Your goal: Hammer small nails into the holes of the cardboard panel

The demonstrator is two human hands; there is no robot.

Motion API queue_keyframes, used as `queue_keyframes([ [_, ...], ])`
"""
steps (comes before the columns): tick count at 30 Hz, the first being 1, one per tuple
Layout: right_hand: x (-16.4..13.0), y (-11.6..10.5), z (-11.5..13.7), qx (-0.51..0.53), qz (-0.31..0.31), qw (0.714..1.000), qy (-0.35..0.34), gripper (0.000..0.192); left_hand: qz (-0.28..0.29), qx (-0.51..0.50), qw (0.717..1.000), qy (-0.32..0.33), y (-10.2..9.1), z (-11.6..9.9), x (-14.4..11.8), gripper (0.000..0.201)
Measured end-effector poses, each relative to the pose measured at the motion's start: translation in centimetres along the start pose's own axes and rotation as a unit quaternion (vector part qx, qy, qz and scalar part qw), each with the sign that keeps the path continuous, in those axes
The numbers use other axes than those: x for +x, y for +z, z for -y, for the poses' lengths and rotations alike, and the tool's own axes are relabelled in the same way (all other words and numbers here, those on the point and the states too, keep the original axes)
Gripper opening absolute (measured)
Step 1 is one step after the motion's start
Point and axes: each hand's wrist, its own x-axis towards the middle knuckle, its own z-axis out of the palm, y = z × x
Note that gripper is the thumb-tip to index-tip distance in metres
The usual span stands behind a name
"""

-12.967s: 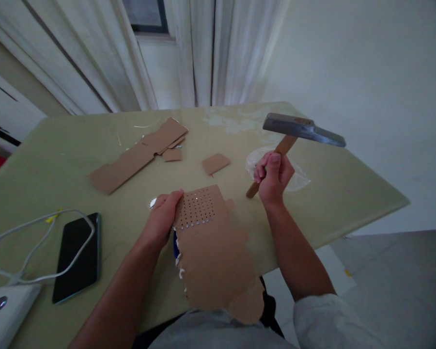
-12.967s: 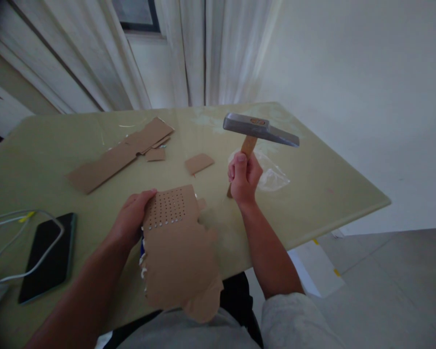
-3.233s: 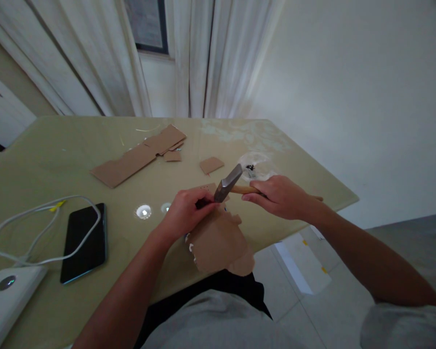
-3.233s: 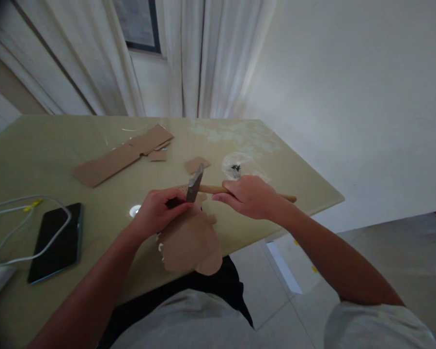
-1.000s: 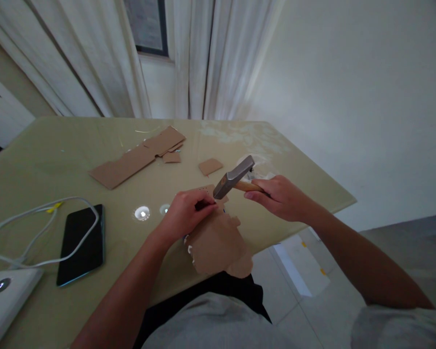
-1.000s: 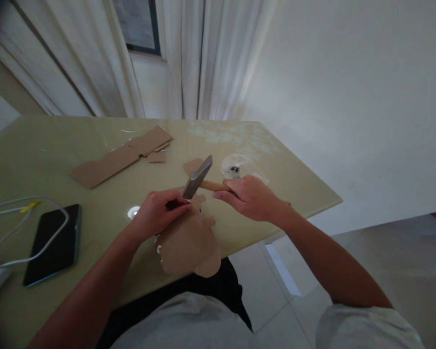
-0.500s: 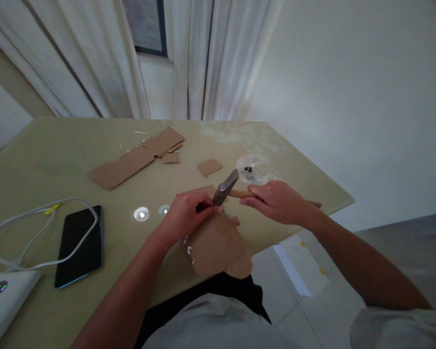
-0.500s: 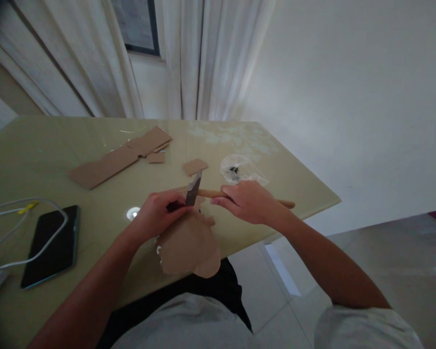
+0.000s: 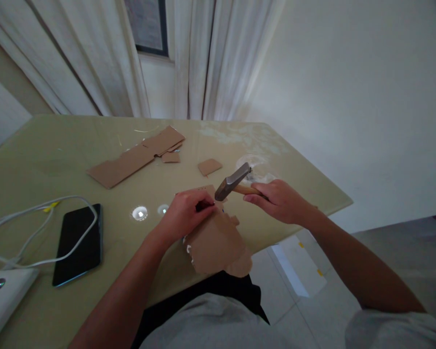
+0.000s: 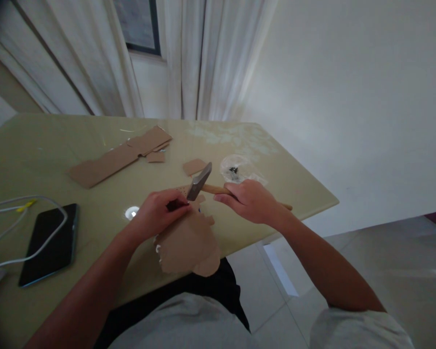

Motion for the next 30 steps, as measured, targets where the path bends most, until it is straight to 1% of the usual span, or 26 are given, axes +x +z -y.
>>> queue_keyframes([
  [2, 0.0, -0.04, 0.11, -0.003, 0.008, 1.0, -0.004, 0.085, -0.002, -0.001, 1.0, 0.001, -0.03, -0.06, 0.03, 0.009],
  [5, -0.09, 0.04, 0.36, -0.05, 0.03, 0.998, -0.009, 0.088, 0.001, -0.008, 1.0, -0.005, -0.04, -0.15, 0.06, 0.007],
  [7, -0.16, 0.06, 0.45, -0.065, 0.032, 0.997, -0.003, 0.089, 0.001, -0.007, 1.0, -0.007, -0.01, -0.16, 0.05, 0.009],
  [10, -0.18, -0.04, 0.47, -0.046, 0.02, 0.999, 0.009, 0.088, 0.003, 0.0, 1.0, -0.004, 0.01, -0.12, -0.01, 0.01],
  [12, -0.13, -0.09, 0.53, -0.039, 0.023, 0.999, 0.009, 0.085, 0.002, -0.003, 1.0, -0.002, 0.03, -0.1, -0.06, 0.009],
  [15, -0.08, -0.06, 0.68, -0.067, 0.041, 0.997, 0.004, 0.082, -0.001, -0.015, 1.0, -0.002, 0.05, -0.13, -0.09, 0.009],
  [18, -0.13, -0.07, 0.75, -0.082, 0.043, 0.996, 0.011, 0.08, -0.001, -0.01, 1.0, -0.003, 0.05, -0.21, -0.04, 0.01],
  [23, -0.16, -0.05, 0.75, -0.048, 0.03, 0.998, 0.024, 0.075, -0.003, 0.002, 1.0, 0.0, -0.05, -0.32, 0.01, 0.008],
  [28, -0.13, 0.23, 0.77, -0.084, 0.048, 0.995, 0.019, 0.078, -0.004, -0.004, 1.0, 0.003, -0.09, -0.38, 0.03, 0.011],
  [30, -0.17, 0.16, 0.7, -0.084, 0.042, 0.995, 0.026, 0.079, -0.005, -0.003, 1.0, 0.001, -0.07, -0.33, 0.03, 0.011],
])
